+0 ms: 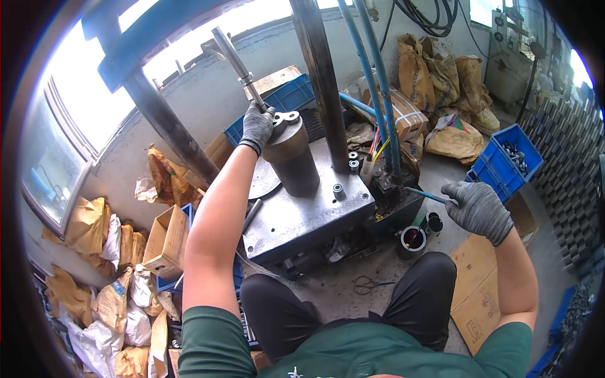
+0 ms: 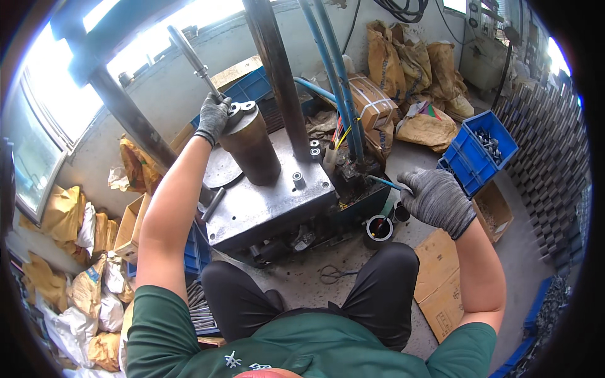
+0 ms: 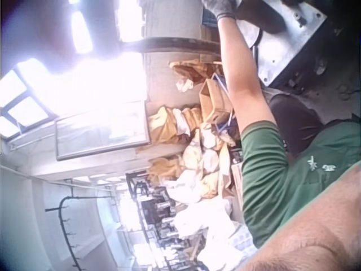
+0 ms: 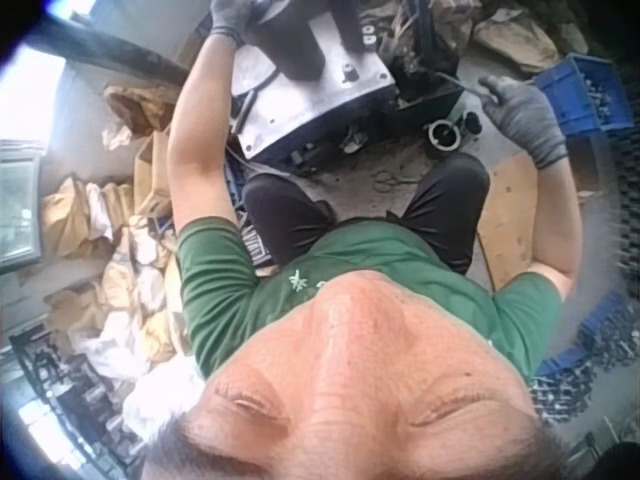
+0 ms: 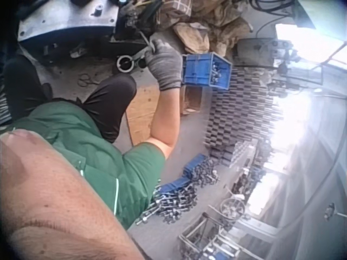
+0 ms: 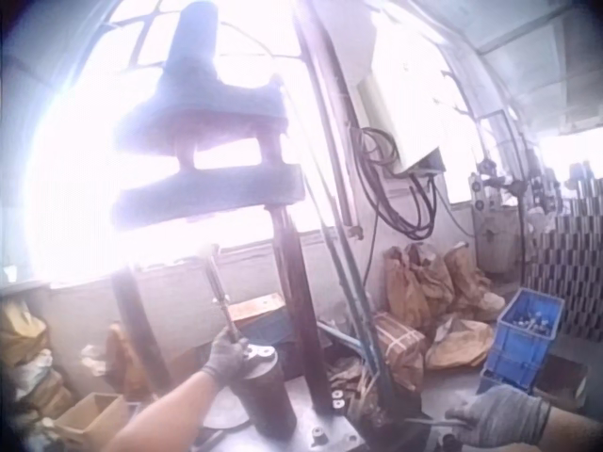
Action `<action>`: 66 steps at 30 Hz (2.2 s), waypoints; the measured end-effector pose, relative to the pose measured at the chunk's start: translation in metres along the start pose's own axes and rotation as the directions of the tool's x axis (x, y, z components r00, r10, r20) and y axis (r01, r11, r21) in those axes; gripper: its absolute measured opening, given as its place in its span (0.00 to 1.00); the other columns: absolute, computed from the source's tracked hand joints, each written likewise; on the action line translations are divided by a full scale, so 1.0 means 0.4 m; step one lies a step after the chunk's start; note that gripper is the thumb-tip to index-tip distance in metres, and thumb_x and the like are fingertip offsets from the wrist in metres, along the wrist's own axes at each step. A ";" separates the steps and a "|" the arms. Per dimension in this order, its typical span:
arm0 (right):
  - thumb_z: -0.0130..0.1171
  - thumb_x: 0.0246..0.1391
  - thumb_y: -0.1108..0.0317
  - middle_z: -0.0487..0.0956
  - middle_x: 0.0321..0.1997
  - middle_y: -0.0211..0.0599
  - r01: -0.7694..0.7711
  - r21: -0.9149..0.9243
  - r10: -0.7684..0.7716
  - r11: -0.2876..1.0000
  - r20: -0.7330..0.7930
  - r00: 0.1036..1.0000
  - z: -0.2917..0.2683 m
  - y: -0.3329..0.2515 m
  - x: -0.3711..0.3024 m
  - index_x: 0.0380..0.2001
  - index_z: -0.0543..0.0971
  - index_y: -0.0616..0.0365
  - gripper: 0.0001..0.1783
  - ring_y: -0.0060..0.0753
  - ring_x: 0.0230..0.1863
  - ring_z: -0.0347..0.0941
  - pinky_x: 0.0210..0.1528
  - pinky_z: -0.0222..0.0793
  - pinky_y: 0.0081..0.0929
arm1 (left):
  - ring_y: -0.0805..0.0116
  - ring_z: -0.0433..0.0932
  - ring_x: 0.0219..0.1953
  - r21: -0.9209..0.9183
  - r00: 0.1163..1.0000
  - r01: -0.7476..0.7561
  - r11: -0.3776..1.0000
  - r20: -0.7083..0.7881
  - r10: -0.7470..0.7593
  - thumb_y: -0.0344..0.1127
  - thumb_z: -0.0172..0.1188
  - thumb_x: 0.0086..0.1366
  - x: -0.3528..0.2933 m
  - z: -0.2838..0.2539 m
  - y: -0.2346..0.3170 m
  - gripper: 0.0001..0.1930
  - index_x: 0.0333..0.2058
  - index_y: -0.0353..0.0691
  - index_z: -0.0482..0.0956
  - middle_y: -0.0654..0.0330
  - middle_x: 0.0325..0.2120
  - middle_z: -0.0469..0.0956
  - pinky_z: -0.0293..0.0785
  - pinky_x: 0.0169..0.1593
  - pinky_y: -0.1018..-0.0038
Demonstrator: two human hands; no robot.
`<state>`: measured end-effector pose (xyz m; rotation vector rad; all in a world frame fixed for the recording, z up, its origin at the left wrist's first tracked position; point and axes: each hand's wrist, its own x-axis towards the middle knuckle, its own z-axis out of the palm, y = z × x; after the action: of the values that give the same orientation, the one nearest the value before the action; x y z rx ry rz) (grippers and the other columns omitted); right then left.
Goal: The recorder is assembling metal rods into a base plate and using a press machine to secure components.
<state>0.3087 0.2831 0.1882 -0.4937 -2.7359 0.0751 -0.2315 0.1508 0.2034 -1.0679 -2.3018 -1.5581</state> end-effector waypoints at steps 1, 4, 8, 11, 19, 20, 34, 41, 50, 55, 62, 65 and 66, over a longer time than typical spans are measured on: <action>0.63 0.50 0.67 0.83 0.33 0.52 -0.005 0.004 0.005 1.000 0.005 1.000 -0.001 -0.002 0.001 0.44 0.85 0.60 0.17 0.58 0.35 0.81 0.40 0.77 0.47 | 0.69 0.79 0.32 -0.002 1.000 0.002 1.000 -0.002 -0.002 0.29 0.64 0.70 0.004 0.002 0.001 0.06 0.41 0.39 0.75 0.58 0.29 0.80 0.77 0.40 0.70; 0.63 0.50 0.68 0.83 0.32 0.52 -0.023 0.012 0.022 1.000 0.041 0.999 -0.001 -0.007 0.008 0.44 0.85 0.60 0.17 0.58 0.35 0.81 0.41 0.78 0.46 | 0.71 0.80 0.33 -0.113 0.998 -0.004 0.994 0.069 0.012 0.28 0.63 0.68 0.029 0.004 -0.026 0.05 0.39 0.38 0.77 0.59 0.29 0.82 0.78 0.42 0.71; 0.63 0.50 0.68 0.84 0.35 0.52 -0.033 0.040 0.027 0.999 0.143 0.989 -0.013 -0.012 0.010 0.45 0.85 0.59 0.18 0.57 0.37 0.81 0.42 0.78 0.46 | 0.72 0.79 0.33 -0.318 0.995 0.052 0.947 0.099 -0.022 0.29 0.64 0.67 0.033 0.006 -0.046 0.05 0.39 0.35 0.80 0.62 0.30 0.82 0.77 0.42 0.72; 0.62 0.50 0.67 0.84 0.39 0.50 -0.055 0.060 0.037 0.997 0.267 0.963 -0.019 -0.021 0.010 0.47 0.85 0.58 0.19 0.54 0.41 0.82 0.45 0.78 0.44 | 0.72 0.78 0.33 -0.322 0.995 0.073 0.944 0.093 -0.045 0.36 0.63 0.71 0.028 0.013 -0.041 0.09 0.41 0.35 0.81 0.62 0.29 0.81 0.76 0.42 0.73; 0.62 0.52 0.64 0.86 0.41 0.47 -0.077 0.120 0.018 0.990 0.428 0.903 0.034 0.016 -0.086 0.47 0.85 0.59 0.20 0.51 0.44 0.82 0.50 0.79 0.41 | 0.74 0.75 0.33 -0.335 0.999 -0.013 0.942 0.026 0.023 0.41 0.60 0.76 -0.001 0.018 -0.018 0.12 0.48 0.38 0.81 0.63 0.32 0.81 0.75 0.43 0.74; 0.63 0.52 0.64 0.86 0.41 0.48 -0.063 0.132 0.003 0.989 0.413 0.911 0.047 0.022 -0.110 0.46 0.86 0.59 0.18 0.50 0.44 0.83 0.50 0.79 0.41 | 0.73 0.77 0.33 -0.262 0.999 -0.015 0.965 0.034 0.025 0.41 0.62 0.74 -0.001 0.008 -0.017 0.12 0.47 0.38 0.82 0.61 0.32 0.82 0.75 0.44 0.73; 0.63 0.53 0.62 0.84 0.33 0.47 -0.219 0.179 0.138 0.959 0.380 0.915 0.086 -0.016 -0.168 0.37 0.86 0.56 0.12 0.53 0.35 0.82 0.42 0.78 0.43 | 0.76 0.75 0.30 -0.274 0.997 -0.057 0.960 0.034 0.069 0.41 0.59 0.76 -0.006 -0.001 -0.012 0.12 0.47 0.38 0.81 0.61 0.31 0.83 0.74 0.38 0.75; 0.62 0.53 0.63 0.81 0.31 0.48 -0.215 0.144 0.156 0.966 0.341 0.927 0.083 -0.026 -0.171 0.33 0.84 0.57 0.10 0.55 0.35 0.80 0.41 0.76 0.45 | 0.75 0.81 0.35 -0.246 0.999 -0.012 0.969 0.046 0.024 0.40 0.58 0.77 -0.026 -0.001 0.017 0.13 0.49 0.37 0.79 0.58 0.34 0.85 0.78 0.42 0.73; 0.63 0.53 0.61 0.80 0.29 0.49 -0.247 0.143 0.195 0.958 0.301 0.933 0.080 -0.042 -0.168 0.32 0.84 0.57 0.11 0.56 0.35 0.79 0.40 0.75 0.46 | 0.72 0.83 0.36 -0.303 0.997 0.015 0.953 0.078 0.009 0.41 0.57 0.77 -0.016 0.000 0.000 0.14 0.51 0.35 0.78 0.56 0.34 0.84 0.81 0.42 0.72; 0.64 0.54 0.59 0.79 0.28 0.50 -0.266 0.160 0.214 0.950 0.285 0.934 0.084 -0.043 -0.173 0.30 0.84 0.58 0.13 0.56 0.34 0.79 0.38 0.74 0.46 | 0.72 0.83 0.35 -0.330 0.997 0.010 0.944 0.076 0.016 0.41 0.58 0.77 -0.013 0.009 -0.005 0.15 0.51 0.35 0.78 0.57 0.34 0.84 0.80 0.42 0.71; 0.65 0.53 0.60 0.79 0.27 0.50 -0.250 0.153 0.204 0.956 0.261 0.943 0.087 -0.044 -0.174 0.30 0.84 0.58 0.12 0.56 0.33 0.79 0.38 0.74 0.45 | 0.71 0.83 0.34 -0.314 0.998 0.017 0.949 0.069 0.005 0.40 0.59 0.76 -0.006 0.009 -0.009 0.15 0.51 0.35 0.79 0.57 0.33 0.84 0.80 0.42 0.71; 0.65 0.53 0.60 0.79 0.27 0.50 -0.257 0.151 0.211 0.955 0.265 0.941 0.084 -0.046 -0.173 0.31 0.84 0.58 0.12 0.55 0.33 0.79 0.38 0.75 0.45 | 0.71 0.83 0.34 -0.346 0.997 0.038 0.937 0.075 -0.012 0.40 0.59 0.76 -0.013 0.009 0.000 0.14 0.51 0.35 0.79 0.57 0.33 0.84 0.80 0.42 0.71; 0.65 0.53 0.60 0.79 0.27 0.50 -0.253 0.147 0.207 0.956 0.269 0.940 0.083 -0.047 -0.171 0.31 0.84 0.58 0.11 0.55 0.33 0.79 0.38 0.75 0.45 | 0.71 0.83 0.34 -0.346 0.997 0.038 0.937 0.074 -0.013 0.40 0.59 0.76 -0.014 0.006 0.001 0.14 0.51 0.35 0.79 0.57 0.33 0.84 0.80 0.42 0.71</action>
<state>0.3506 0.2422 0.1364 -0.8003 -2.8626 0.4716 -0.2266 0.1504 0.1997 -1.1885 -2.1383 -2.0236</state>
